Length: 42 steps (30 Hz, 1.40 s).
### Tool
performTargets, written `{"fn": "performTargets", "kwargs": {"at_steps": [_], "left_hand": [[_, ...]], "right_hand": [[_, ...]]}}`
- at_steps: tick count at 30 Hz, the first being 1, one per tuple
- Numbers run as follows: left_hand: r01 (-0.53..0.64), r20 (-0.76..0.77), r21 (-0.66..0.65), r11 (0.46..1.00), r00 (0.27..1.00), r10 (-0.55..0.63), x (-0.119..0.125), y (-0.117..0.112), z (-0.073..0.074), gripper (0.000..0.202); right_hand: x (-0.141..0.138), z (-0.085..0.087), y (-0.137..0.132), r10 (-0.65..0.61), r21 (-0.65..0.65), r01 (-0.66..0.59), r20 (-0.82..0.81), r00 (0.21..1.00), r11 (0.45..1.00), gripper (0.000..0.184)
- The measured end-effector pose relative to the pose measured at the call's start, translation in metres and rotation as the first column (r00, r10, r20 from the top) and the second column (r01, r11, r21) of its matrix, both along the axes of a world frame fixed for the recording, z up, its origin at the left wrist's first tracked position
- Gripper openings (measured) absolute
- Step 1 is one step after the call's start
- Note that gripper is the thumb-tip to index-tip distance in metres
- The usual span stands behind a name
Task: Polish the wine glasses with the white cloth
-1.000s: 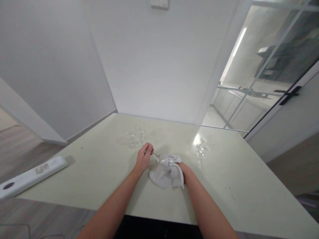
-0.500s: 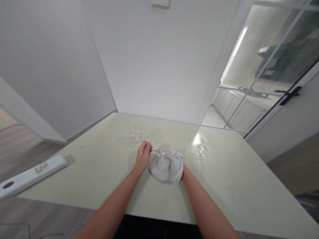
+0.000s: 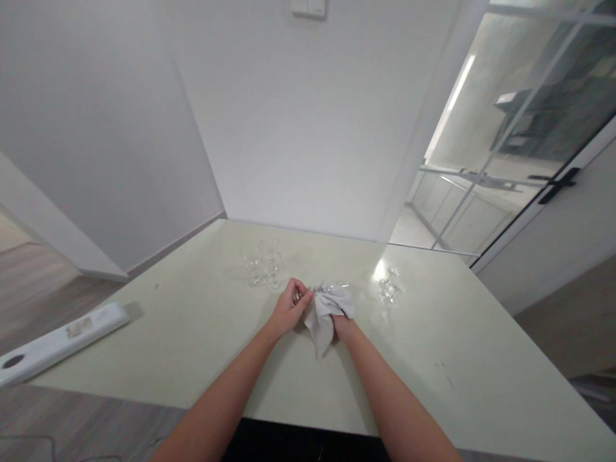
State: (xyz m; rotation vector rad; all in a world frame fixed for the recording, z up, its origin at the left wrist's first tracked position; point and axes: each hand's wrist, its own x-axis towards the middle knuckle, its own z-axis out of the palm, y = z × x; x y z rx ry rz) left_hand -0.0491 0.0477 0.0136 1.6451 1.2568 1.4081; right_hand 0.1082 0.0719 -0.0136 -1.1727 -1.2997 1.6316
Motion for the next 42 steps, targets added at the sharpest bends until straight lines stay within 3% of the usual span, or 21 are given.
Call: {"fn": "performTargets", "kwargs": {"at_steps": [2, 5, 7, 10, 15, 19, 23, 25, 29, 35, 39, 42], "left_hand": [[0.153, -0.1, -0.004, 0.988, 0.983, -0.152, 0.002, -0.004, 0.004, 0.022], [0.294, -0.212, 0.02, 0.956, 0.936, -0.283, 0.004, -0.01, 0.013, 0.018], [0.315, -0.241, 0.028, 0.949, 0.923, -0.3, 0.005, -0.011, 0.016, 0.019], [0.22, -0.235, 0.049, 0.974, 0.951, -0.203, 0.004, -0.009, 0.014, 0.023], [-0.014, -0.047, 0.053, 0.999, 0.999, 0.017, -0.002, -0.002, 0.005, 0.024], [0.046, 0.124, 0.093, 0.995, 0.991, -0.057, -0.004, 0.002, 0.002, 0.037], [0.111, 0.245, 0.083, 0.99, 0.961, -0.128, -0.004, 0.003, 0.001, 0.052], [0.199, 0.341, 0.058, 0.978, 0.917, -0.207, -0.005, 0.003, 0.001, 0.053], [0.408, 0.472, 0.044, 0.912, 0.796, -0.379, -0.006, 0.003, 0.001, 0.056], [0.255, 0.446, -0.014, 0.967, 0.867, -0.223, -0.006, 0.005, -0.001, 0.053], [0.393, 0.492, -0.012, 0.92, 0.803, -0.336, -0.009, 0.005, -0.002, 0.058], [0.41, 0.5, 0.001, 0.912, 0.79, -0.356, -0.008, 0.005, -0.002, 0.06]], "right_hand": [[-0.001, -0.002, 0.001, -0.015, 0.096, 0.018, -0.031, 0.999, 0.995, 0.019], [0.0, -0.006, 0.007, -0.092, 0.166, 0.098, -0.047, 0.995, 0.981, 0.017], [0.003, -0.008, 0.011, -0.152, 0.204, 0.159, -0.053, 0.987, 0.966, 0.017], [0.006, -0.006, 0.013, -0.167, 0.277, 0.164, -0.011, 0.986, 0.947, 0.019], [0.006, 0.005, 0.005, -0.077, 0.346, 0.022, 0.145, 0.986, 0.938, 0.02], [-0.001, 0.008, -0.003, 0.146, 0.408, -0.228, 0.222, 0.964, 0.884, 0.017], [-0.006, 0.005, -0.007, 0.276, 0.437, -0.386, 0.295, 0.915, 0.812, 0.017], [-0.006, 0.003, -0.007, 0.299, 0.469, -0.401, 0.279, 0.913, 0.787, 0.022], [-0.005, 0.001, -0.009, 0.269, 0.472, -0.358, 0.246, 0.931, 0.806, 0.031], [-0.004, 0.004, -0.01, 0.278, 0.454, -0.356, 0.23, 0.933, 0.817, 0.033], [-0.004, 0.001, -0.008, 0.26, 0.449, -0.347, 0.244, 0.934, 0.824, 0.03], [-0.003, -0.002, -0.007, 0.253, 0.427, -0.341, 0.25, 0.934, 0.837, 0.029]]}}
